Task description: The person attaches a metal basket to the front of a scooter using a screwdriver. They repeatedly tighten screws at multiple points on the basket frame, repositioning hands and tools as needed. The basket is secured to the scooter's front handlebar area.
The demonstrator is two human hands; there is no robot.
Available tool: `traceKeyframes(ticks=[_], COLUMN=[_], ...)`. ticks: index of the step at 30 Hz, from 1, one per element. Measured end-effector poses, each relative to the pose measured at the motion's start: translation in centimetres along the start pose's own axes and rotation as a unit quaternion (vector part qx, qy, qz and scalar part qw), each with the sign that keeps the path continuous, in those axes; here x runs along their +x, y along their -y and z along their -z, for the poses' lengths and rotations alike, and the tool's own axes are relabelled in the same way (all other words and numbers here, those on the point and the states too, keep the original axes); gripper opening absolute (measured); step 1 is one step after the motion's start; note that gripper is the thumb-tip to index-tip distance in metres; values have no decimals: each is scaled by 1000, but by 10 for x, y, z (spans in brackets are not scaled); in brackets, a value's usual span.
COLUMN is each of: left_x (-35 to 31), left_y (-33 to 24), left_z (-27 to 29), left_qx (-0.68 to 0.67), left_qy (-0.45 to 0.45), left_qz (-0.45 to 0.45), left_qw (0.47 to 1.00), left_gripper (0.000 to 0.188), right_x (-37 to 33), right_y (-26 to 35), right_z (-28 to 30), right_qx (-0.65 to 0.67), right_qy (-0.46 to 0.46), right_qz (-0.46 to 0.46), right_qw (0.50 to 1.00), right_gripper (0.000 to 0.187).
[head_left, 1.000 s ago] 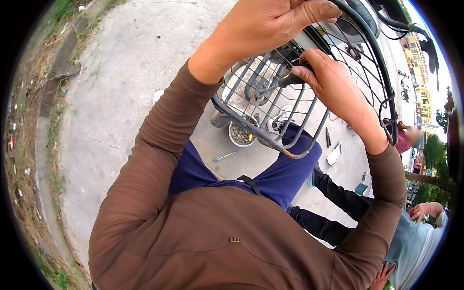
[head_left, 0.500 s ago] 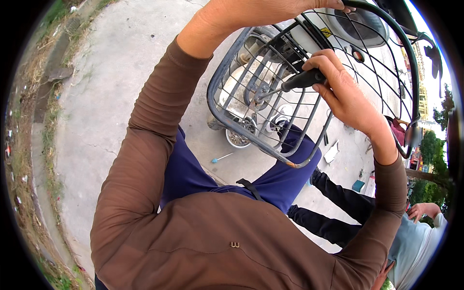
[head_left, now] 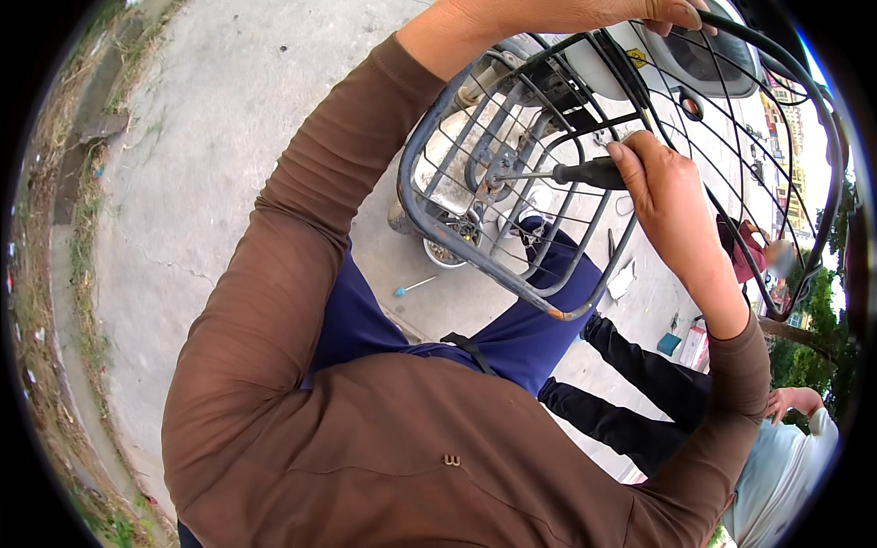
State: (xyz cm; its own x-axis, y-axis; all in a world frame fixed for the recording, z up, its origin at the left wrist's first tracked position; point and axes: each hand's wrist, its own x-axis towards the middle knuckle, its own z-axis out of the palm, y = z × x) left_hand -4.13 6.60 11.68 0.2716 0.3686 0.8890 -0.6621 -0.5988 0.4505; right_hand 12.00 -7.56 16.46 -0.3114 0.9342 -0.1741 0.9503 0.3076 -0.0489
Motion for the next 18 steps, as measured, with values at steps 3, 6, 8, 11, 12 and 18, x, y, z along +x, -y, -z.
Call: traceKeyframes(ticks=[3, 6, 8, 11, 12, 18], left_x=[3, -1, -1, 1, 1, 1], left_y=[-2, -9, -13, 0, 2, -2], left_z=[1, 3, -1, 2, 3, 2], left_qx=[53, 51, 62, 38, 43, 63], left_qy=[4, -4, -6, -10, -11, 3], left_qz=[8, -3, 9, 2, -2, -29], left_qw=[999, 999, 998, 999, 999, 998], left_gripper=[29, 29, 29, 28, 28, 27], right_x=[-7, -9, -10, 2, 1, -7], right_y=[-4, 5, 5, 8, 7, 4], right_z=[4, 8, 11, 10, 9, 7], right_qx=[10, 55, 51, -18, -8, -15], right_qy=[-7, -37, 2, 91, 46, -17], right_qz=[11, 141, 120, -102, -23, 120], right_qw=[1000, 988, 991, 990, 999, 993], right_gripper=[21, 24, 25, 26, 26, 24])
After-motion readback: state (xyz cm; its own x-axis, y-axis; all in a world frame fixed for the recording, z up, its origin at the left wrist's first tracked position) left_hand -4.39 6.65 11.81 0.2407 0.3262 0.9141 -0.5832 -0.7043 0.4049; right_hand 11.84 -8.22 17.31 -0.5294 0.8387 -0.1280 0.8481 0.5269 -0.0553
